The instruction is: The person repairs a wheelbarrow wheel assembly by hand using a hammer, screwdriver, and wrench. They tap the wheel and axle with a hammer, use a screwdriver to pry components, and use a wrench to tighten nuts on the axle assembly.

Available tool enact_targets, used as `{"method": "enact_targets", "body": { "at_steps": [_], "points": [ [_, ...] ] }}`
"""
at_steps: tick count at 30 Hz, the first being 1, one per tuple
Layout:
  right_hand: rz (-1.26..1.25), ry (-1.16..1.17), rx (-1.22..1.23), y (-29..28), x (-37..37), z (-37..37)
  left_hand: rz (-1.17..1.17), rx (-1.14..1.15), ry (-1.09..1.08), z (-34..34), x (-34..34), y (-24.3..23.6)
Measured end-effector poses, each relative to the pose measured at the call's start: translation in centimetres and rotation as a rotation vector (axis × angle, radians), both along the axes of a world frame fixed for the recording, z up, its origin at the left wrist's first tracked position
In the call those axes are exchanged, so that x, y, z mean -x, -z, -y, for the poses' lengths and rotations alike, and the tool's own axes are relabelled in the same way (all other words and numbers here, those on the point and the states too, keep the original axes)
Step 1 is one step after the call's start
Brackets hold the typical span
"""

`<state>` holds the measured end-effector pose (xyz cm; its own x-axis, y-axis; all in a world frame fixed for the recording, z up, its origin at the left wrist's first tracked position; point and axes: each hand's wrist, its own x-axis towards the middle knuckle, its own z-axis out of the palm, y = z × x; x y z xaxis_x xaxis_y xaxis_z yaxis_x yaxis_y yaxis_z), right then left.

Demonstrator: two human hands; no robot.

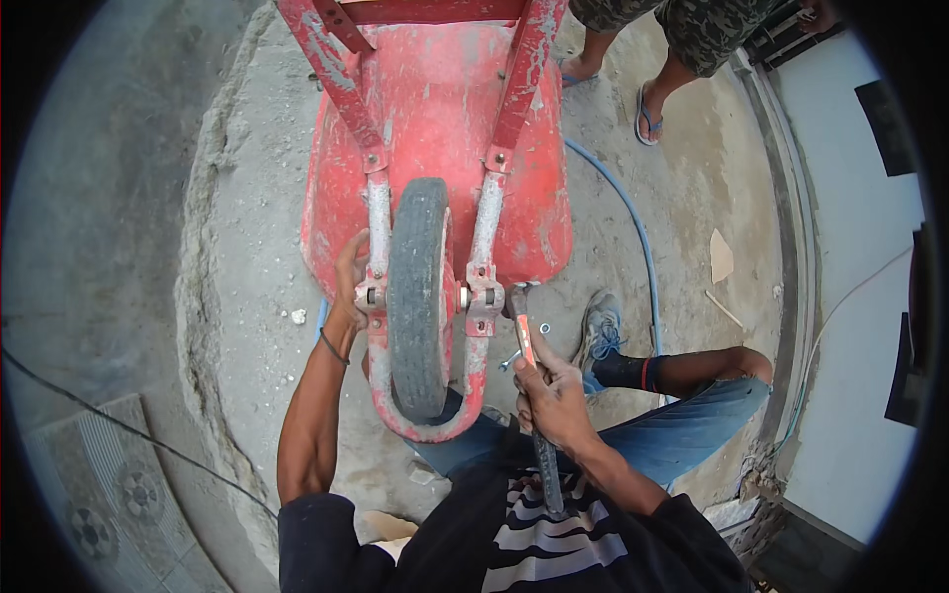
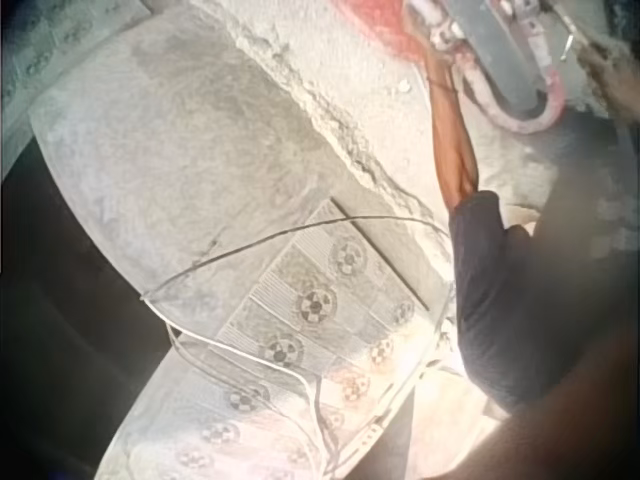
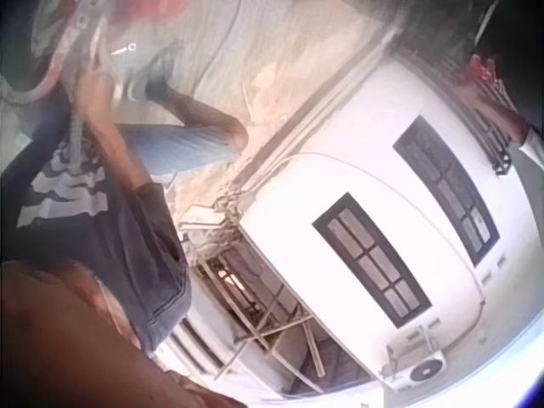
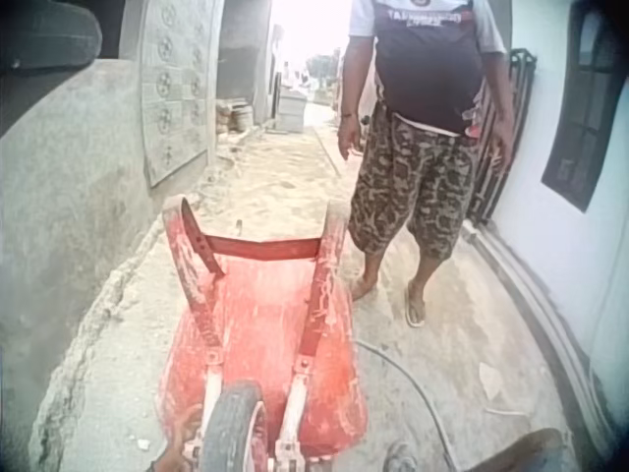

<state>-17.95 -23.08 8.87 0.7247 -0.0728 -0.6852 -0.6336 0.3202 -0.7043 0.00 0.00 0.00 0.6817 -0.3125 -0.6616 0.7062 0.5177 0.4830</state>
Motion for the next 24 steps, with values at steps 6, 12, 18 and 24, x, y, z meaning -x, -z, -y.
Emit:
{"method": "enact_targets", "body": {
  "at_steps": [6,12,18,24],
  "points": [
    [0.073,0.181,0.137,1.4,-0.4,3.4,0.179,-0.306,-0.021,1.2,-1.3,-2.3],
    [0.125,0.184,0.237,1.0,-0.4,5.4,0.111,-0.202,0.012,-0.3,-0.6,-0.7],
    [0.392,-0.066,0.346,0.9,-7.3,7.4,0.349,-0.716,-0.342,-2.6,2.5,0.0],
    [0.202,-0.509,0.242,-0.1,-12.2,11.4,1.376,-1.428,-0.063,5.9,18.5,-9.7]
  ]
}}
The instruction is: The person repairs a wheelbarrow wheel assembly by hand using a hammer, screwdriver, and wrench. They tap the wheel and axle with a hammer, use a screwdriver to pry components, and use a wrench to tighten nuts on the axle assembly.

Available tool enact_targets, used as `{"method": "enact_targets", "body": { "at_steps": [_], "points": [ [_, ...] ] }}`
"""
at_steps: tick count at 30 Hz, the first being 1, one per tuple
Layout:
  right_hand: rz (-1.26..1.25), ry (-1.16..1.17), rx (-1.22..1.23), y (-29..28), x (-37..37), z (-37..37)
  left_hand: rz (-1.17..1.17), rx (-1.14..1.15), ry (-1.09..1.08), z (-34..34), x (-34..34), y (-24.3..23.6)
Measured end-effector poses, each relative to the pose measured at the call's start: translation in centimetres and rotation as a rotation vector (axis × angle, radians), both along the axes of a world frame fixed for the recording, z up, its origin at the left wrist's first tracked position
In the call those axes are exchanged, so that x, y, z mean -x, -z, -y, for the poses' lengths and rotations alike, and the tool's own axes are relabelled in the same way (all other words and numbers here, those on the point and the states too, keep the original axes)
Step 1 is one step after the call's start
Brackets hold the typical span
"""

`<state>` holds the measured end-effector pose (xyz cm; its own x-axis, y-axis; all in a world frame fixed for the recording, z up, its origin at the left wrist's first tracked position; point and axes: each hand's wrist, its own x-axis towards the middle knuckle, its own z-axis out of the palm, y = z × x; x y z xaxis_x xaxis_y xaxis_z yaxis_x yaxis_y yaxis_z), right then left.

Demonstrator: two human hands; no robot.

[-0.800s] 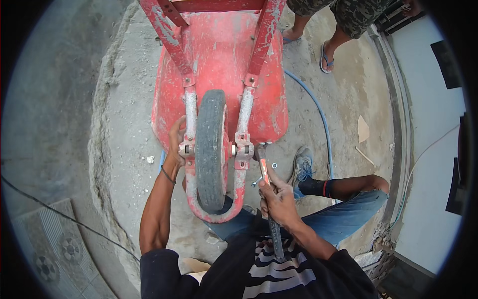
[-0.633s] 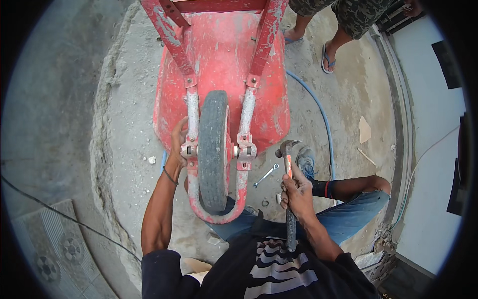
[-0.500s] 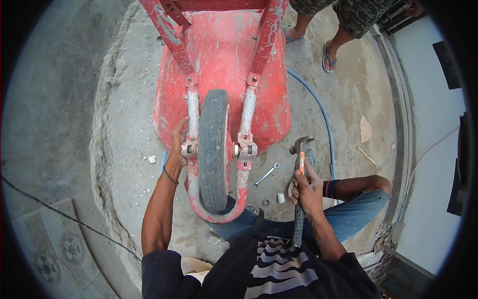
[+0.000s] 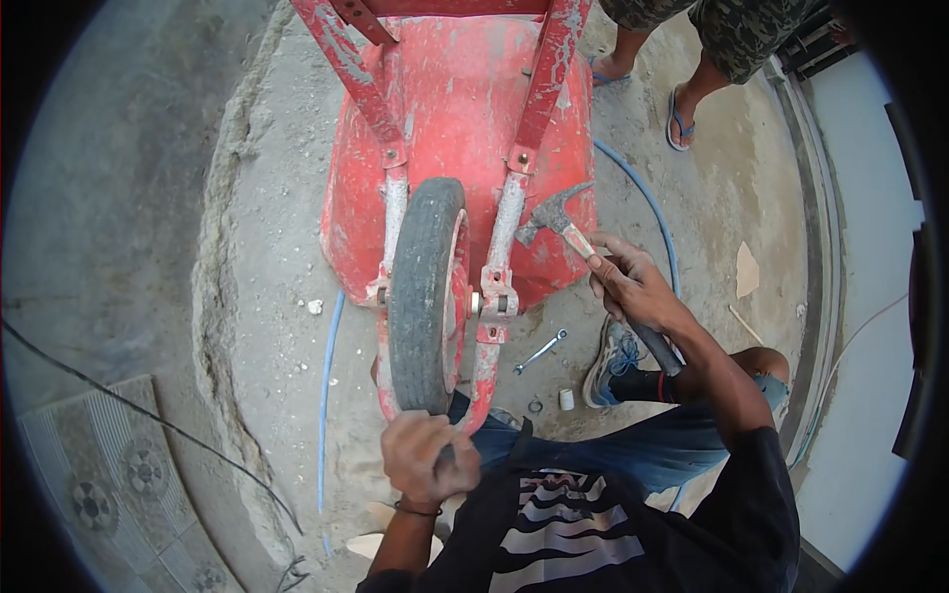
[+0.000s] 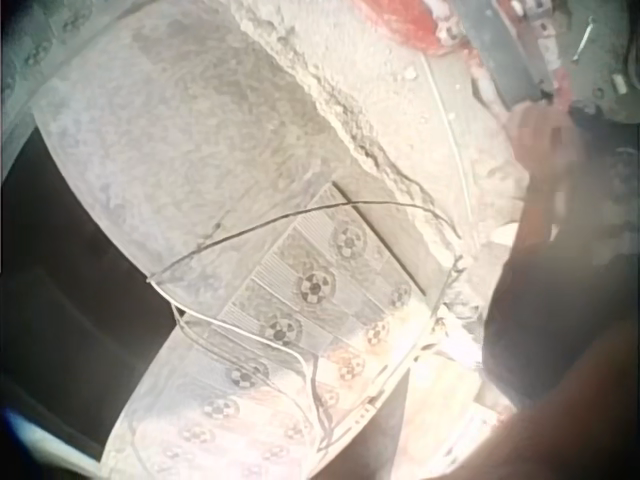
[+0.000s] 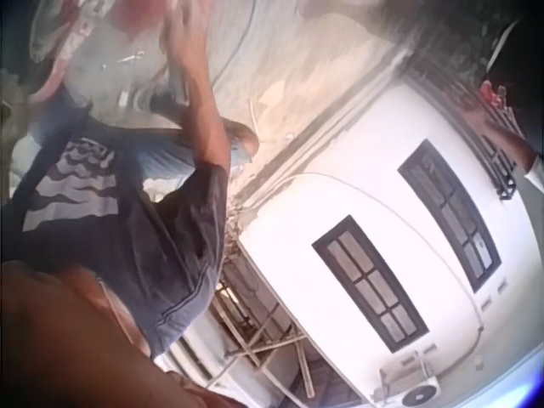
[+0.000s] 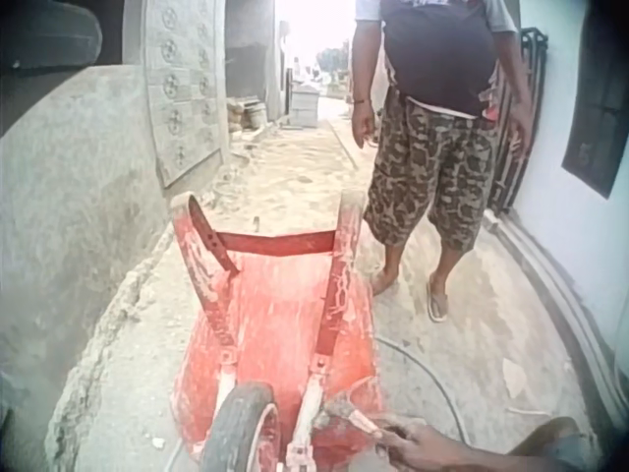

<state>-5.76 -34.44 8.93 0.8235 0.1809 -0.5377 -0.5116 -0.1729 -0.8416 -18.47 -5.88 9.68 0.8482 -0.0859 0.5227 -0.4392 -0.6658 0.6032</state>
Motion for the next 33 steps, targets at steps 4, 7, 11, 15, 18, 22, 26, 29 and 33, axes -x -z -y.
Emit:
{"method": "enact_targets", "body": {
  "at_steps": [4,7,11,15,18,22,26,29,33],
  "points": [
    [0.009,0.21,-0.108,1.7,0.7,-1.0,-0.067,-0.063,-0.055,6.8,-0.1,3.6],
    [0.038,0.295,-0.159,5.7,1.9,-0.5,0.033,-0.169,-0.294,7.8,-2.1,2.5],
    [-0.018,0.299,-0.122,13.1,3.3,0.2,0.217,-0.563,-0.719,6.4,-7.3,-4.2],
    [-0.119,0.189,-0.18,16.0,4.2,1.1,-0.5,-0.135,-0.702,4.5,-9.2,-4.2],
    [-0.114,0.193,-0.236,16.7,4.1,0.5,-0.292,-0.005,-0.74,4.5,-6.3,-1.8],
    [-0.092,0.251,-0.326,16.2,4.4,1.2,-0.249,0.089,-0.928,3.5,3.5,7.7],
    [-0.031,0.399,-0.288,16.3,5.5,3.1,-0.624,-0.828,-1.031,4.2,8.1,6.0],
    [-0.057,0.454,-0.325,16.0,5.9,3.4,-0.081,-0.218,-0.936,2.1,7.6,2.2],
    [-0.108,0.423,-0.407,15.2,6.7,2.5,-0.106,0.174,-0.837,0.5,4.3,0.6]
  ]
}}
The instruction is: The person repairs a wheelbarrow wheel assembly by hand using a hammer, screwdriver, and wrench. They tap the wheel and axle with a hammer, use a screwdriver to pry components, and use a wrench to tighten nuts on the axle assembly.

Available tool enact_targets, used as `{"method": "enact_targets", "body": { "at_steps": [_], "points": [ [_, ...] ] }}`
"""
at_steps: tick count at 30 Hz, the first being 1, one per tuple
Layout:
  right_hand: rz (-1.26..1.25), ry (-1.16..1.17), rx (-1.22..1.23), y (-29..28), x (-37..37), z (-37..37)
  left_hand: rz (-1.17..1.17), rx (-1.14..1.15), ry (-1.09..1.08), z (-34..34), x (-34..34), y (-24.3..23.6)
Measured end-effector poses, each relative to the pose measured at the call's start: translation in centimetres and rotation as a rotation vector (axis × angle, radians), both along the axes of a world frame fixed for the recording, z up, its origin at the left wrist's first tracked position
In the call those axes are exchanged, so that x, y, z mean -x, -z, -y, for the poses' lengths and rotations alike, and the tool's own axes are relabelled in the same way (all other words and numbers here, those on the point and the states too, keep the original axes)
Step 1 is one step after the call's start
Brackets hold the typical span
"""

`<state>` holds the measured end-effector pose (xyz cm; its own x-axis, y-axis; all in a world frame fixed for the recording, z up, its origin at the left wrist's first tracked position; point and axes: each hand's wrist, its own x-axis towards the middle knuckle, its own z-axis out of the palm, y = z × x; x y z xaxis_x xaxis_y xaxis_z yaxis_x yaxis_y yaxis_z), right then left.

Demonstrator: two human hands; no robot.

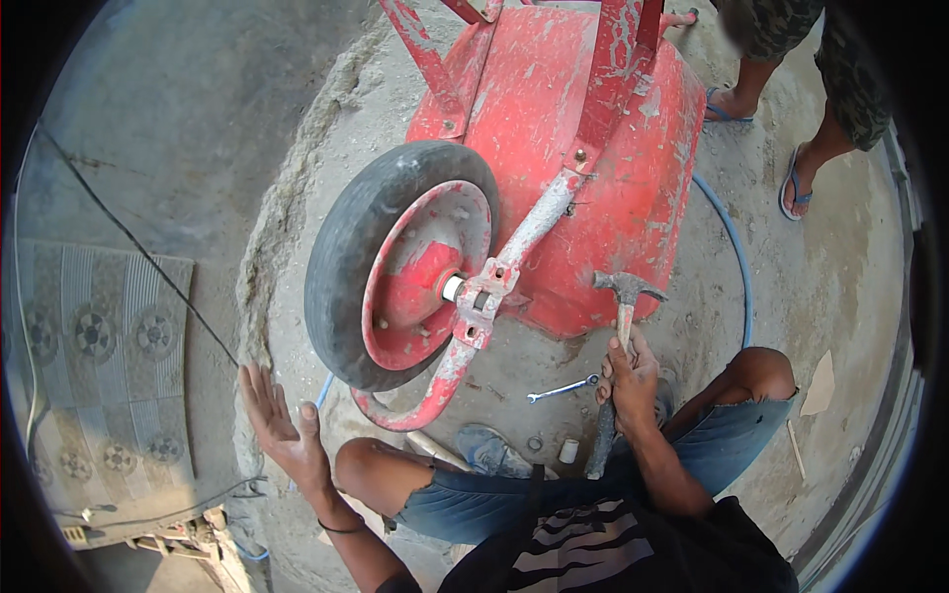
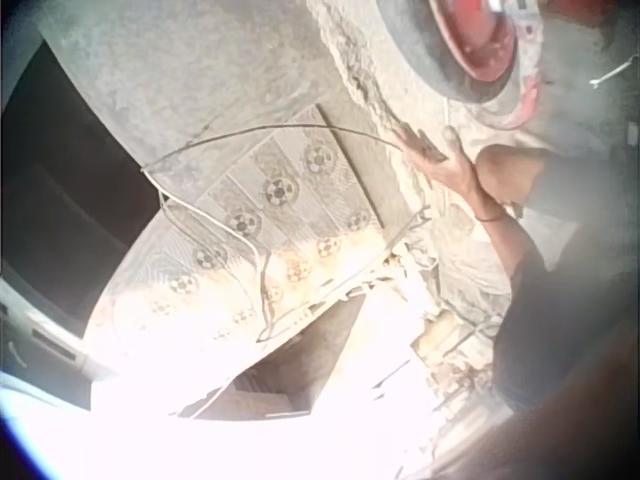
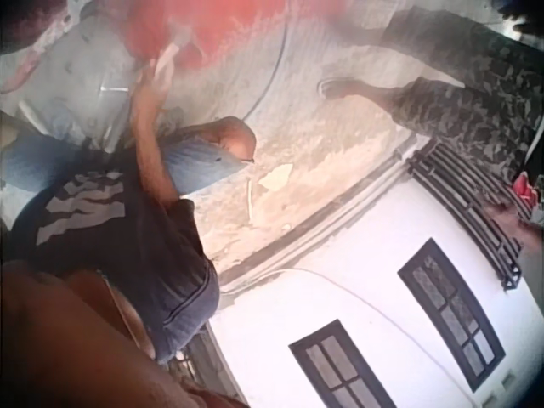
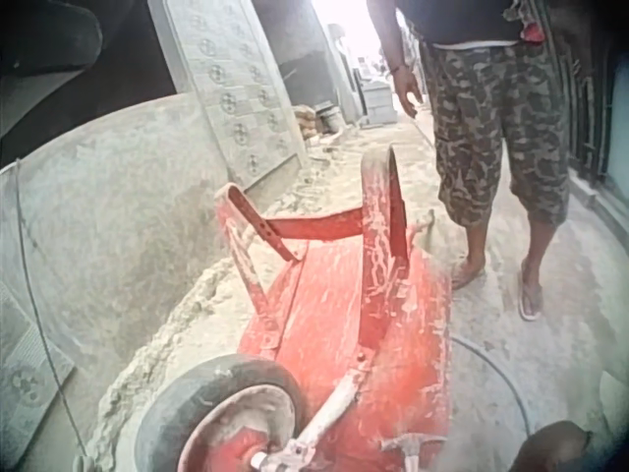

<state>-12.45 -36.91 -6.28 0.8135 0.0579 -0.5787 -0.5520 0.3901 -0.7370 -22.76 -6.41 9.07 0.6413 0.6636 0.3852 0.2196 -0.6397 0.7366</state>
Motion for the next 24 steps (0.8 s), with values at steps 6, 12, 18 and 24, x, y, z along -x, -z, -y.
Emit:
{"method": "enact_targets", "body": {
  "at_steps": [6,12,18,24],
  "points": [
    [0.024,-0.114,0.04,1.1,0.8,-0.1,0.044,0.043,0.19,0.7,-5.1,-2.0],
    [-0.003,-0.105,0.049,1.7,0.4,-0.3,0.017,-0.018,0.219,1.5,-6.1,-2.5],
    [0.027,-0.157,0.08,2.4,0.9,-0.7,0.052,-0.034,0.139,-0.3,-3.5,-1.2],
    [0.044,-0.49,0.25,2.8,1.9,-0.5,-0.142,0.081,-0.241,-4.6,5.9,5.4]
  ]
}}
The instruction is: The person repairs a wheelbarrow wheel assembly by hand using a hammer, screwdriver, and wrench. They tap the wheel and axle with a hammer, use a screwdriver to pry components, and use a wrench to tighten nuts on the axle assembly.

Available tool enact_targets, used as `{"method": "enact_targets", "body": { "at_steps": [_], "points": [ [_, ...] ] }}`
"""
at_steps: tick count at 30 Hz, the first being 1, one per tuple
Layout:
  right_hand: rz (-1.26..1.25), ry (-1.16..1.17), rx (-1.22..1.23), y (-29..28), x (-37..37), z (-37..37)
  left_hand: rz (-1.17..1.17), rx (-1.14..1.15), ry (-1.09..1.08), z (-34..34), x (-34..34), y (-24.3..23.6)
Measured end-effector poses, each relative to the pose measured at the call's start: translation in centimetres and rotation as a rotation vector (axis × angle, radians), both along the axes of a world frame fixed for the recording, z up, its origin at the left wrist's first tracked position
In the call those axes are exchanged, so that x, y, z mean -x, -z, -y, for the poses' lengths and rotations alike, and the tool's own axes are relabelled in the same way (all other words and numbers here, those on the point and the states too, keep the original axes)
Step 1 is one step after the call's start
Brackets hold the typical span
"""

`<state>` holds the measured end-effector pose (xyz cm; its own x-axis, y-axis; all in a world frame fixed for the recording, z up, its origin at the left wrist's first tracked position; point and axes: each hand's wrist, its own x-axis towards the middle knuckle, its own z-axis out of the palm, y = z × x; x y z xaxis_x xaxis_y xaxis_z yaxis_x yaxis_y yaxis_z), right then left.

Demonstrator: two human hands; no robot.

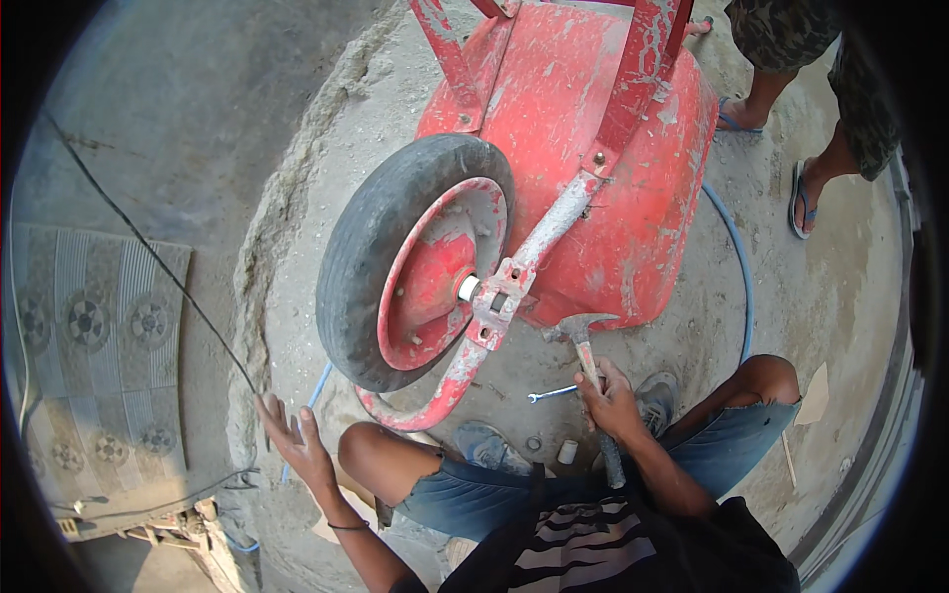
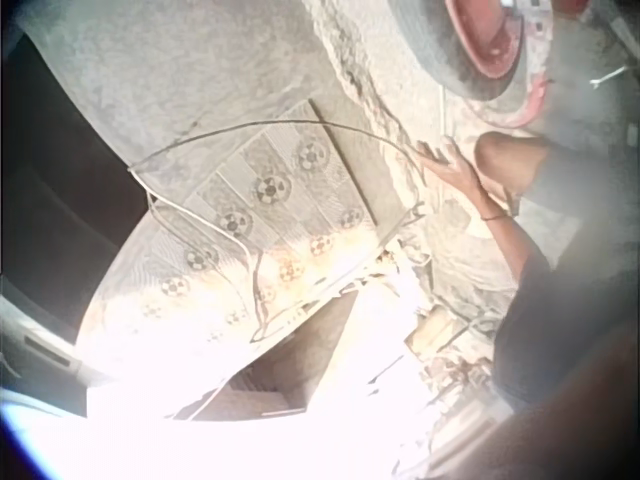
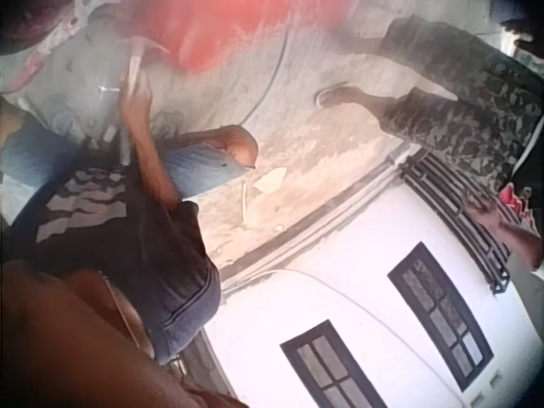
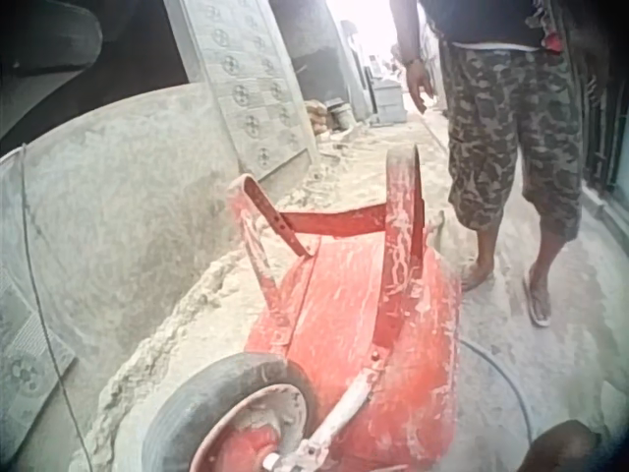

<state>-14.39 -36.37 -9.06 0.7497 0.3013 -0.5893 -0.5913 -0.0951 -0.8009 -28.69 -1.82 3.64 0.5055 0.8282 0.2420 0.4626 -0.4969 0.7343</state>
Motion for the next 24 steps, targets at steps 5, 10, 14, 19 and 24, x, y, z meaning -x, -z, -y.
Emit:
{"method": "enact_targets", "body": {
  "at_steps": [5,10,14,19,24],
  "points": [
    [0.589,-0.829,0.32,5.4,1.5,-1.0,0.43,0.943,-0.227,6.8,10.9,8.6],
    [0.503,-1.082,0.418,9.1,0.5,-5.8,0.424,0.81,-0.284,12.6,13.6,10.4],
    [0.83,-1.215,0.623,14.5,-2.1,-5.2,0.068,0.017,-0.192,14.1,7.6,5.0],
    [0.805,-1.263,0.725,3.0,-5.7,-5.9,-0.095,-0.357,0.256,10.2,0.7,-1.7],
    [0.901,-0.933,0.455,-8.3,-9.2,-3.7,0.142,-0.199,0.367,7.9,-8.7,-3.0]
  ]
}}
